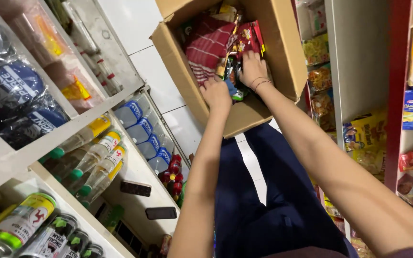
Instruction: Wiping packaged food items from a box, scanning them, and placing them on grocery store shelves.
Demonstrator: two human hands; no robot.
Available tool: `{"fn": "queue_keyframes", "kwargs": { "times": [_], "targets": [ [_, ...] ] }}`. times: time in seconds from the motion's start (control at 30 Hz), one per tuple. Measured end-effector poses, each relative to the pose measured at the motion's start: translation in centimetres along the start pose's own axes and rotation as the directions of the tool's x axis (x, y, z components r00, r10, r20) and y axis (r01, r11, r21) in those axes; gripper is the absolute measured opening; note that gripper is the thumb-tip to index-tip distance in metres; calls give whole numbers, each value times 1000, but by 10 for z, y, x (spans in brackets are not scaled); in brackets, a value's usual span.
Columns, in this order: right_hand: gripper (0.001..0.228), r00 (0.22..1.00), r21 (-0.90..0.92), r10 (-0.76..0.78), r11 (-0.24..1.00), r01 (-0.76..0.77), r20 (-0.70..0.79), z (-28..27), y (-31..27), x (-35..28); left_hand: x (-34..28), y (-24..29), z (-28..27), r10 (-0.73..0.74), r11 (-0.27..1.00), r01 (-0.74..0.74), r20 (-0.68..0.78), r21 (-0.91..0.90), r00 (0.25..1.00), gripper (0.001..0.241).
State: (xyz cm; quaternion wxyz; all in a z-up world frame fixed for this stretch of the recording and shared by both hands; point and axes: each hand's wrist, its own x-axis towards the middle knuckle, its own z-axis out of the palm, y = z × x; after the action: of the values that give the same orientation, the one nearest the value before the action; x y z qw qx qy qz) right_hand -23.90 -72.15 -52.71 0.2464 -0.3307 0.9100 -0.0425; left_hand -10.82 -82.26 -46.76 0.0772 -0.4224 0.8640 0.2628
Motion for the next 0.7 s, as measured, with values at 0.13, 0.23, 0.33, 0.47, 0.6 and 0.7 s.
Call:
{"fn": "queue_keyframes", "kwargs": {
  "times": [0.13, 0.23, 0.33, 0.47, 0.6, 0.7],
  "targets": [
    [46, 975, -179, -211, 965, 195, -77, -1, 8, 4, -5, -22, 40, 58, 850, -188, 266, 493, 962, 23],
    [27, 942, -298, -334, 902, 311, -28, 5, 19, 16, -12, -7, 8, 192, 839, -258, 182, 479, 964, 20],
    [12, 899, -406, -436, 818, 407, 21, 15, 27, 19, -29, 13, -44, 242, 906, -279, 153, 318, 958, 25],
    [13, 837, -477, -547, 734, 483, 4, -11, 30, 26, -35, -9, -35, 372, 889, -290, 188, -355, 909, 58],
    [9, 817, -406, -573, 764, 502, -67, -106, 7, -34, -69, -10, -90, 191, 886, 17, 397, -464, 898, 49],
    [8, 841, -174, -510, 858, 483, -183, -185, -13, -77, -86, -28, -109, 242, 527, 71, 229, -847, 943, 55]
  ]
}}
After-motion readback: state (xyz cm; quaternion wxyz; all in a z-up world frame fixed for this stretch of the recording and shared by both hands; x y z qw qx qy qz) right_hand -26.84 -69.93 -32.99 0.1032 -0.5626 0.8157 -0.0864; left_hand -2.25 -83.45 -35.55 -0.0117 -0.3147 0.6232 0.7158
